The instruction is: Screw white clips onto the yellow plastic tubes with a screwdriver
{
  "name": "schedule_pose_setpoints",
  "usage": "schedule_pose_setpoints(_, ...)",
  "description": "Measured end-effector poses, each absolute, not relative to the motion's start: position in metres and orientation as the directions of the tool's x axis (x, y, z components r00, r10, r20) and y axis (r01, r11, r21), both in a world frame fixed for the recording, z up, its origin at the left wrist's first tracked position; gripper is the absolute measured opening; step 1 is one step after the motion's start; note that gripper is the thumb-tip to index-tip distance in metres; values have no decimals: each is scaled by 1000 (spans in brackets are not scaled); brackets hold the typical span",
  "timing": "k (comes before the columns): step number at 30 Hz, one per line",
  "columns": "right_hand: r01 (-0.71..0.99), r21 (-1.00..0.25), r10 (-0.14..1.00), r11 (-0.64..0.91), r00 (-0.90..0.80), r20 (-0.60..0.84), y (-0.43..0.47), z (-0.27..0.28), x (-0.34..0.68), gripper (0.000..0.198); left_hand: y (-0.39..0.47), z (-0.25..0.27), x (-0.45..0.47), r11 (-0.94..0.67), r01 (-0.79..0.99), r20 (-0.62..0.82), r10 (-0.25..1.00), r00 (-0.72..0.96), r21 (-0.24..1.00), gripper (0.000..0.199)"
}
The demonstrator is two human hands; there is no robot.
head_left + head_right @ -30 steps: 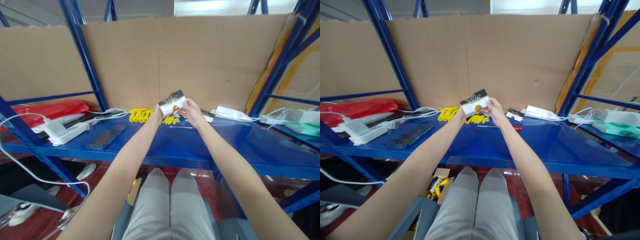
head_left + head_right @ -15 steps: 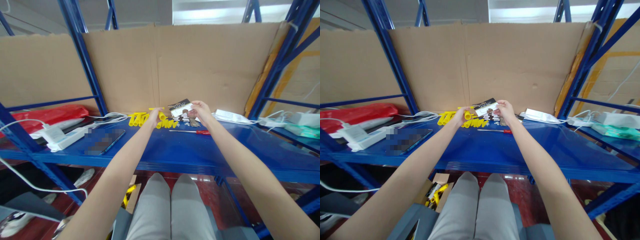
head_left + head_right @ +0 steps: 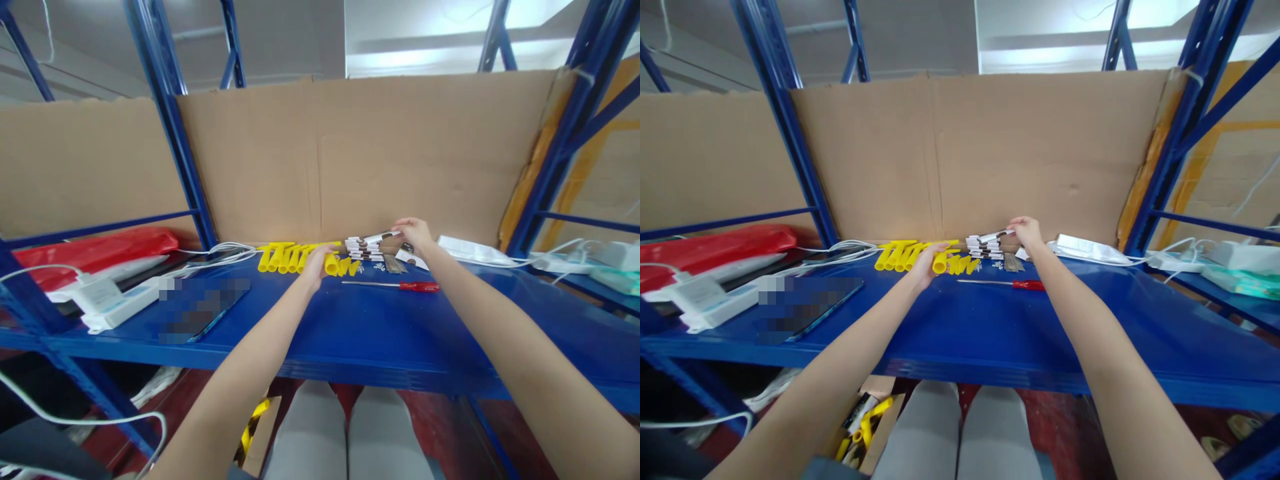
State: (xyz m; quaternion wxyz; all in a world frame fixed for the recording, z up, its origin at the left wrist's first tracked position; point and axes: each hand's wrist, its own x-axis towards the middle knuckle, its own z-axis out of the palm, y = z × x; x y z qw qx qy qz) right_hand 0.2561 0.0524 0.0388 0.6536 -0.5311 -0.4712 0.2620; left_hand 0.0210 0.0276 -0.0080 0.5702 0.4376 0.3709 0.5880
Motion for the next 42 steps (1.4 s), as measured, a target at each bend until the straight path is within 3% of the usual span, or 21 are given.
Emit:
schedule_pose_setpoints(3, 179, -931, 806, 318, 466, 364, 68, 34, 254, 22, 14, -5, 27, -52, -355, 55, 998, -1, 933, 42)
schedule_pose_setpoints(11, 180, -902, 775, 392, 464, 429, 105, 36, 254, 14, 8, -7, 33, 147, -345, -123, 988, 92, 927, 28)
schedule_pose_setpoints(15, 210, -881, 695, 425, 547, 466, 113, 36, 279, 12, 10, -9, 33, 137, -295, -105, 987, 122, 946, 28)
schedule_pose_setpoints(19, 305, -895, 616, 325, 650, 445, 103, 21, 321, 9, 12, -14, 32, 137, -272, -85, 977, 194, 952, 26)
schedule_pose_setpoints(25, 536, -840, 777, 89, 491, 395, 76, -14, 359, 4, 12, -15, 34, 118, -236, -68, 975, 210, 965, 41)
schedule_pose_setpoints(29, 632, -772, 832, 75, 387, 398, 73, -29, 365, 6, 10, -13, 34, 96, -197, -57, 979, 195, 976, 57)
schedule_pose_setpoints(32, 697, -717, 846, 32, 363, 390, 74, -31, 367, 5, 7, -12, 35, 78, -165, -47, 981, 189, 983, 68)
schedule_pose_setpoints(36, 803, -591, 846, -79, 368, 387, 74, -27, 364, 18, 3, -11, 36, 83, -81, -70, 986, 153, 993, 85)
schedule_pose_setpoints(42, 865, -474, 822, -163, 385, 420, 65, -16, 342, 30, 2, -13, 37, 52, -11, -49, 984, 171, 999, 90)
